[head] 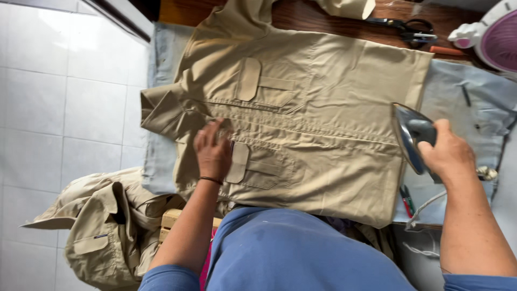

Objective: The person irons a beige jacket laid on an ironing board. They smooth the fabric with their hands, then use an electric iron to press the body, pockets, and sleeves. The person repeatedly adjusts the jacket and continues ironing different sections.

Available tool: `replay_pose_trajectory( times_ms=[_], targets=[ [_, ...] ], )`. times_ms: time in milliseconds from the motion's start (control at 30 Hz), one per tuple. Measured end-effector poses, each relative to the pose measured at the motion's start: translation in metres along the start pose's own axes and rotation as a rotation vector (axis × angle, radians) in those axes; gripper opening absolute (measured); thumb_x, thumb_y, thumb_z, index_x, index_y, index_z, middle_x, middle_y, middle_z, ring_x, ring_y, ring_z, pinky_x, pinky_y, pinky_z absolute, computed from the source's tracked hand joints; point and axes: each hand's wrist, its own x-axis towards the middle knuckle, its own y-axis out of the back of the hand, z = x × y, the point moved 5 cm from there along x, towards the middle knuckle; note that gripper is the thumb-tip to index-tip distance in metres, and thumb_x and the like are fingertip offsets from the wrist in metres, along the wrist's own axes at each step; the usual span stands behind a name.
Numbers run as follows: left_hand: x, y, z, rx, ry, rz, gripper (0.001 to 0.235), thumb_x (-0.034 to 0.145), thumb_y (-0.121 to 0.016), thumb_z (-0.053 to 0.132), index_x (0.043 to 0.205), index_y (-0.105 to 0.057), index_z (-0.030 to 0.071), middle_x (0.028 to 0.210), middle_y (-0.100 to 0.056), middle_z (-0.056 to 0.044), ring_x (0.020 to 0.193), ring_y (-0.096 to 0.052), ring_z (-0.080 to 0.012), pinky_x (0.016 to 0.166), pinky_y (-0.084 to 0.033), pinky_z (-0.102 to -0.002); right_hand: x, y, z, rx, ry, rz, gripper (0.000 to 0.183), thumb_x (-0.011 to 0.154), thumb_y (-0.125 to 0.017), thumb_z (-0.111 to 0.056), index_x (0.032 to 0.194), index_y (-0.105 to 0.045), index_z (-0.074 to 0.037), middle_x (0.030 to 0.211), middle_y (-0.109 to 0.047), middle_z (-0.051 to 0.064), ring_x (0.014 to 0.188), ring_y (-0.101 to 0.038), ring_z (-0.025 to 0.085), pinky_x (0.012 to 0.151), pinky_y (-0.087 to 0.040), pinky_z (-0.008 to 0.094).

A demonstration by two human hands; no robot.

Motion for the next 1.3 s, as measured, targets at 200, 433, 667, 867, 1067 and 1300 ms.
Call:
replay_pose_trajectory(
  times_ms=[200, 433, 667, 867, 1067, 1300],
  targets=[
    [-0.018, 0.024, -0.154, 0.059, 0.710, 0.164, 0.080, 0.084, -0.087, 0.029, 0.151, -0.043, 0.031, 0.152, -0.035, 0.004, 0.138, -0.029, -0.0237, 0.109, -0.027, -0.049, -0.075, -0.019, -0.174, -0.089, 0.428, -0.161, 0.063, 0.093, -0.051, -0.071, 0.110, -0.060, -0.011, 0.117, -0.074, 0.022, 0.117, -0.069, 0.041, 0.102, -0.052, 0.053],
    [-0.009, 0.015, -0.214, 0.038, 0.620, -0.060, 0.053, 0.084, -0.086, 0.045, 0.120, -0.054, 0.023, 0.110, -0.044, 0.005, 0.114, -0.043, -0.0219, 0.103, -0.032, -0.047, -0.090, -0.093, -0.285, -0.186, 0.733, 0.043, 0.052, 0.097, -0.048, -0.064, 0.104, -0.063, -0.014, 0.098, -0.076, 0.014, 0.094, -0.076, 0.037, 0.082, -0.059, 0.051],
    [0.002, -0.012, -0.236, 0.109, 0.491, -0.119, 0.033, 0.092, -0.075, 0.051, 0.101, -0.053, 0.029, 0.094, -0.057, 0.009, 0.093, -0.065, -0.0149, 0.102, -0.037, -0.039, -0.089, -0.106, -0.361, -0.129, 0.912, 0.163, 0.055, 0.092, -0.052, -0.070, 0.095, -0.057, -0.015, 0.081, -0.073, 0.014, 0.080, -0.076, 0.040, 0.071, -0.060, 0.055],
    [0.004, -0.026, -0.235, 0.121, 0.485, -0.125, 0.035, 0.093, -0.076, 0.048, 0.106, -0.052, 0.025, 0.097, -0.060, 0.004, 0.095, -0.065, -0.0191, 0.103, -0.037, -0.043, -0.085, -0.120, -0.412, -0.101, 0.994, 0.253, 0.050, 0.090, -0.059, -0.065, 0.093, -0.056, -0.015, 0.078, -0.073, 0.014, 0.076, -0.076, 0.038, 0.068, -0.060, 0.053],
    [-0.002, -0.026, -0.229, 0.085, 0.479, -0.065, 0.032, 0.091, -0.076, 0.038, 0.100, -0.050, 0.023, 0.088, -0.060, 0.001, 0.089, -0.066, -0.0204, 0.101, -0.039, -0.043, -0.097, -0.116, -0.447, -0.067, 1.034, 0.295, 0.047, 0.090, -0.061, -0.062, 0.092, -0.057, -0.016, 0.076, -0.073, 0.013, 0.072, -0.076, 0.038, 0.066, -0.060, 0.052],
    [0.007, -0.013, -0.224, -0.011, 0.349, 0.027, 0.038, 0.077, -0.082, 0.042, 0.086, -0.049, 0.024, 0.071, -0.061, 0.002, 0.074, -0.068, -0.0184, 0.089, -0.045, -0.033, -0.106, -0.113, -0.467, -0.030, 1.067, 0.290, 0.046, 0.088, -0.067, -0.058, 0.090, -0.057, -0.013, 0.073, -0.071, 0.015, 0.069, -0.075, 0.040, 0.062, -0.060, 0.054]
  ],
)
